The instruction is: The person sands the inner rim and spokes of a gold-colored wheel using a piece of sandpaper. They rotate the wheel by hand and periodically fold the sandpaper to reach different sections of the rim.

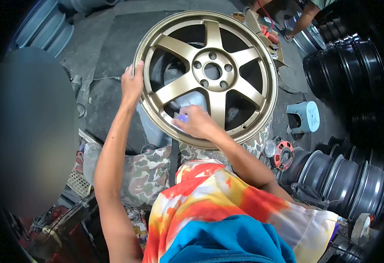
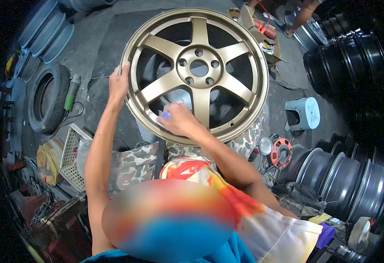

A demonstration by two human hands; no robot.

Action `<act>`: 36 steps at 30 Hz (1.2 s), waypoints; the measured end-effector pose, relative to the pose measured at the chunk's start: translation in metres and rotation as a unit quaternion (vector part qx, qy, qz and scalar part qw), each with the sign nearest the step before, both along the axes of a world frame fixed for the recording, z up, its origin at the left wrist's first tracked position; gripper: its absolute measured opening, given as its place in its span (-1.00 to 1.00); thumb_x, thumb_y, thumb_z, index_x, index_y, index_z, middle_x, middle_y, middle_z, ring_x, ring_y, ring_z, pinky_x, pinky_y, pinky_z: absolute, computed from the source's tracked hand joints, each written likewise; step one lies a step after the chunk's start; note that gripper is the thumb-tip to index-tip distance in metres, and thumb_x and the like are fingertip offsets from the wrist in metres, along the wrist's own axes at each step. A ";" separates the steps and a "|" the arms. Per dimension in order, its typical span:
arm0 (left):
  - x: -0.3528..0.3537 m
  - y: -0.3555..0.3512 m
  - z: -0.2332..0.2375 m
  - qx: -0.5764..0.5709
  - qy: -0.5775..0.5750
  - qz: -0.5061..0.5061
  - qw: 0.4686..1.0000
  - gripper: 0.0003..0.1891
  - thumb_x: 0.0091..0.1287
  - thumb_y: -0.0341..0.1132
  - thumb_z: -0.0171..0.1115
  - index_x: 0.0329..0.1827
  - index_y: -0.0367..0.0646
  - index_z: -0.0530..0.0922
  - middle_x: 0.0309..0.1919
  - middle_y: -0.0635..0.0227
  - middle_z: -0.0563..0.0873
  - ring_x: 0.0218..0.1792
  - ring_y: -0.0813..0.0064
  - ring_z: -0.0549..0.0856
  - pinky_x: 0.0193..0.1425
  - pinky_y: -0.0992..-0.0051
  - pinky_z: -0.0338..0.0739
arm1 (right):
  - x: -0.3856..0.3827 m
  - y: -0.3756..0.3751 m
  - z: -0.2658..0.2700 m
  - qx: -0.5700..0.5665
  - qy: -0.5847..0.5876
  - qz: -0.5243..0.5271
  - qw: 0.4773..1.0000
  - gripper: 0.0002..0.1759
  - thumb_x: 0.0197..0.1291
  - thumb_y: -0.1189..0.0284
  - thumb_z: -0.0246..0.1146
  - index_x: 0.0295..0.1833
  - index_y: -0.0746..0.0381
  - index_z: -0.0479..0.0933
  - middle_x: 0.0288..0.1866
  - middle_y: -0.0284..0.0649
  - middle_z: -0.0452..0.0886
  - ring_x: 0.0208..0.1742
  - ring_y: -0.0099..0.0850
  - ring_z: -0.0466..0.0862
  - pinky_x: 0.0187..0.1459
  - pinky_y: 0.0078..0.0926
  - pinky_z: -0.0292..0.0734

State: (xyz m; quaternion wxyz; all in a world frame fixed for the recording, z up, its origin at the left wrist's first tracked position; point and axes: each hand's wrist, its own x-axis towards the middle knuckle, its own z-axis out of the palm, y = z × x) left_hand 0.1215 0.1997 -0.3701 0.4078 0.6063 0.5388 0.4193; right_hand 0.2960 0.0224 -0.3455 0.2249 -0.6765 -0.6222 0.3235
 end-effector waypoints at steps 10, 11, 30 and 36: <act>0.000 0.000 0.001 -0.042 -0.016 -0.004 0.999 -0.46 0.61 0.04 0.15 0.25 -0.34 0.68 -0.02 0.07 0.81 0.05 0.36 0.72 0.22 0.35 0.54 | -0.003 -0.004 0.008 -0.037 0.018 -0.008 0.999 -0.58 0.29 0.14 0.41 -0.18 0.36 0.68 -0.18 0.20 0.74 -0.01 0.19 0.70 0.14 0.04 0.54; -0.001 0.002 0.000 -0.046 -0.004 -0.009 0.999 -0.45 0.61 0.03 0.15 0.28 -0.34 0.67 -0.03 0.12 0.81 0.04 0.40 0.71 0.22 0.36 0.54 | 0.002 -0.009 0.009 -0.040 0.001 -0.001 0.999 -0.58 0.29 0.14 0.40 -0.16 0.36 0.68 -0.14 0.19 0.74 0.05 0.20 0.68 0.20 0.06 0.51; 0.001 -0.001 -0.001 0.009 -0.006 -0.005 1.000 -0.47 0.59 0.06 0.13 0.16 -0.32 0.70 0.04 -0.10 0.75 0.09 0.07 0.73 0.23 0.22 0.52 | 0.006 -0.007 0.009 -0.036 0.013 0.010 0.999 -0.55 0.24 0.15 0.48 -0.19 0.41 0.71 -0.37 0.17 0.70 -0.35 -0.04 0.72 -0.16 -0.15 0.61; 0.000 0.001 -0.001 0.008 0.007 -0.004 1.000 -0.45 0.57 0.08 0.13 0.07 -0.35 0.69 -0.07 -0.10 0.74 0.01 -0.02 0.72 0.19 0.16 0.51 | -0.012 0.009 -0.002 0.038 0.015 -0.023 0.999 -0.57 0.25 0.16 0.46 -0.24 0.40 0.68 -0.39 0.16 0.68 -0.38 -0.03 0.68 -0.14 -0.16 0.60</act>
